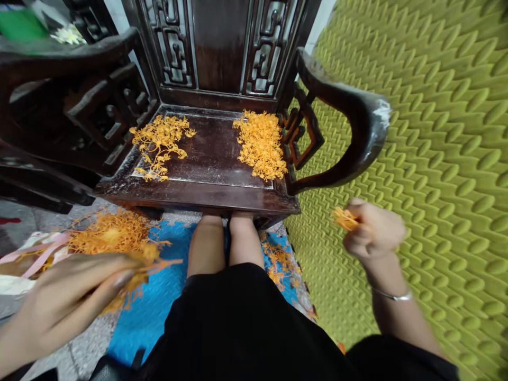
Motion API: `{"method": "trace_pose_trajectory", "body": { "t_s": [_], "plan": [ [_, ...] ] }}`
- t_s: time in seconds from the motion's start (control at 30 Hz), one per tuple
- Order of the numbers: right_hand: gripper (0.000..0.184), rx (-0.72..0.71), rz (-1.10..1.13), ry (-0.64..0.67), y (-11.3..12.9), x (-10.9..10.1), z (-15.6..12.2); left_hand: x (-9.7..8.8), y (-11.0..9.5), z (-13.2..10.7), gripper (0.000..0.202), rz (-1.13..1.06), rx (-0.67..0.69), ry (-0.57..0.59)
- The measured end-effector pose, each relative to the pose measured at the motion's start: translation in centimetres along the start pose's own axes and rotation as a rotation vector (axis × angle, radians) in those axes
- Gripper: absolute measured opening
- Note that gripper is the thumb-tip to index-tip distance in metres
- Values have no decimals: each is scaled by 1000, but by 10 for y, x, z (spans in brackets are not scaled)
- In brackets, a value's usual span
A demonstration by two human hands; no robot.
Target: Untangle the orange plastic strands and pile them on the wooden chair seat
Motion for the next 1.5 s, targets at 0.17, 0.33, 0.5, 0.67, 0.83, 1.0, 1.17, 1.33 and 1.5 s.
{"method": "trace_pose_trajectory", "body": {
  "t_s": [0.17, 0.33, 0.5, 0.67, 0.83, 1.0, 1.17, 1.33, 1.5],
  "plan": [
    [38, 2, 324, 167, 42, 36, 4, 51, -2, 46, 29, -241, -64, 84],
    [39, -184, 526, 400, 92, 51, 22, 85, -14, 69, 30, -201, -39, 194],
    [48, -376, 518, 548, 131, 60, 36, 93, -29, 88, 39, -241, -55, 326],
    [50, -514, 374, 517, 152, 55, 29, 104, -33, 83, 40, -393, -69, 505],
    [44, -607, 390, 560, 165, 37, 16, 108, -43, 64, 39, -643, 32, 603],
    [44, -463, 577, 601, 130, 25, 22, 84, -41, 52, 39, -668, -33, 529],
    [42, -225, 566, 585, 90, 32, 22, 59, -25, 53, 22, -395, -132, 359],
    [41, -254, 572, 659, 104, 51, 17, 82, -2, 53, 37, -206, -309, 320],
    [37, -258, 602, 649, 115, 55, 24, 93, -10, 60, 48, -209, -174, 331]
  ]
}}
Point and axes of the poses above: each hand's wrist, its own z-axis towards the middle knuckle, its own x-axis out of the palm, y = z × x, the point moved 8 cm from there along z, towards the middle knuckle, and after that the axes turned 10 degrees about -z, right-handed, at the moved point
